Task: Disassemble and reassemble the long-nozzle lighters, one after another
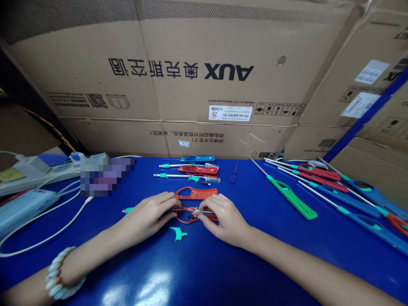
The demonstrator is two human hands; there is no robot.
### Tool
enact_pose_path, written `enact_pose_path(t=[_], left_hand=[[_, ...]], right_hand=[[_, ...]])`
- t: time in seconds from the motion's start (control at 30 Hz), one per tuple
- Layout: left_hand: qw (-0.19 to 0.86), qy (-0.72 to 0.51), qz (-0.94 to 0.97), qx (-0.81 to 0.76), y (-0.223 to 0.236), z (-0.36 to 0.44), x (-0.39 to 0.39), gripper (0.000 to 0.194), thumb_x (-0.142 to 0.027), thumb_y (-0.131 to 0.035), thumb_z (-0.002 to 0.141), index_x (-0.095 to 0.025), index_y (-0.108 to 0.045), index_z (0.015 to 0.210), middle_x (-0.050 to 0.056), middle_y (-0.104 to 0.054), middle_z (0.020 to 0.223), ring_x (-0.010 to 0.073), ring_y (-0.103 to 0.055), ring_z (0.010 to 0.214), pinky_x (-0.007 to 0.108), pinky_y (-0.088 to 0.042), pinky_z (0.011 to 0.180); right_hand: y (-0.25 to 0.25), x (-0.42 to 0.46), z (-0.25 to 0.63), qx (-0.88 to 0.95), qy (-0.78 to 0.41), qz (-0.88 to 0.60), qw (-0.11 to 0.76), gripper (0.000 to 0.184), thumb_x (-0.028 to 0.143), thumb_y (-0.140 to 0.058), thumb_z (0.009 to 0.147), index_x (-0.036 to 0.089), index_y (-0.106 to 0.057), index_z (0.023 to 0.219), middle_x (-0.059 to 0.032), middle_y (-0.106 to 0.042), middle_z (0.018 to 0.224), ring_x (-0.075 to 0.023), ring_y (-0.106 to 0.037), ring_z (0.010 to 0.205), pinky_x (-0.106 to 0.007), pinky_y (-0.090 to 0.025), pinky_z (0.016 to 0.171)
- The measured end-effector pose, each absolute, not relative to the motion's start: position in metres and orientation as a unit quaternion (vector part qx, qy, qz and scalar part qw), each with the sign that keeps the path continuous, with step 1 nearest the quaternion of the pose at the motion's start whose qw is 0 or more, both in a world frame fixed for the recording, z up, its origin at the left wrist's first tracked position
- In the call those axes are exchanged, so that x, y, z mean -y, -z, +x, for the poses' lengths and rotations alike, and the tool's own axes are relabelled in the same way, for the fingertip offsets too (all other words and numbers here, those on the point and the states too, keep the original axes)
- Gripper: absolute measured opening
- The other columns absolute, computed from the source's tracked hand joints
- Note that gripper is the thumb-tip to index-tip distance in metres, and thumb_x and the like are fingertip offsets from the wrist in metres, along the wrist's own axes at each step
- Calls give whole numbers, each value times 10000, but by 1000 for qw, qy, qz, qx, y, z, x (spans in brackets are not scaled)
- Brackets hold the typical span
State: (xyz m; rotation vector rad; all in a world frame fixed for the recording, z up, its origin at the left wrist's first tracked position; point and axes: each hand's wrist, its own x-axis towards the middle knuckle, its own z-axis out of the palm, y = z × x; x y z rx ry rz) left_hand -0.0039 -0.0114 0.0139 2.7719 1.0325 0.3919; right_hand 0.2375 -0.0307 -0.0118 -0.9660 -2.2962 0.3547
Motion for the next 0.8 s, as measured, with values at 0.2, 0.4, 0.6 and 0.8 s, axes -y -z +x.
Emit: enact_pose_path(t=[0.2, 0.4, 0.6, 0.8], left_hand=[[77, -139, 927, -340, -11, -3, 11, 107, -135, -539, 901, -167, -562, 1000, 40, -604, 940, 200, -574, 852, 315, -495, 714], [64, -150, 933, -321, -9, -3, 10, 204, -156, -462, 939, -177, -568, 1111, 74, -579, 1046, 210, -565, 924, 345, -506, 779], [87, -140, 939, -302, -7, -2, 11, 324, -99, -410, 946, -228, -559, 1203, 74, -512, 1029, 201, -518, 919, 348, -475, 804], [130, -153, 933, -298, -5, -2, 11, 294, -55, -394, 931, -202, -588, 1097, 70, -487, 1045, 205, -474, 943, 354, -445, 831]], right_hand=[[9, 30, 235, 866, -171, -341, 322, 76, 164, -580, 857, 208, -569, 919, -28, -665, 901, -182, -586, 841, -340, -383, 824], [9, 31, 234, 865, -207, -313, 333, 150, 137, -622, 838, 214, -590, 963, -22, -681, 940, -173, -596, 868, -337, -402, 836], [8, 31, 234, 865, -222, -307, 328, 144, 159, -623, 855, 221, -599, 982, -27, -691, 960, -177, -609, 912, -345, -410, 862], [7, 30, 234, 868, -172, -340, 318, 42, 220, -587, 886, 207, -592, 925, -27, -669, 890, -176, -595, 839, -339, -393, 816]])
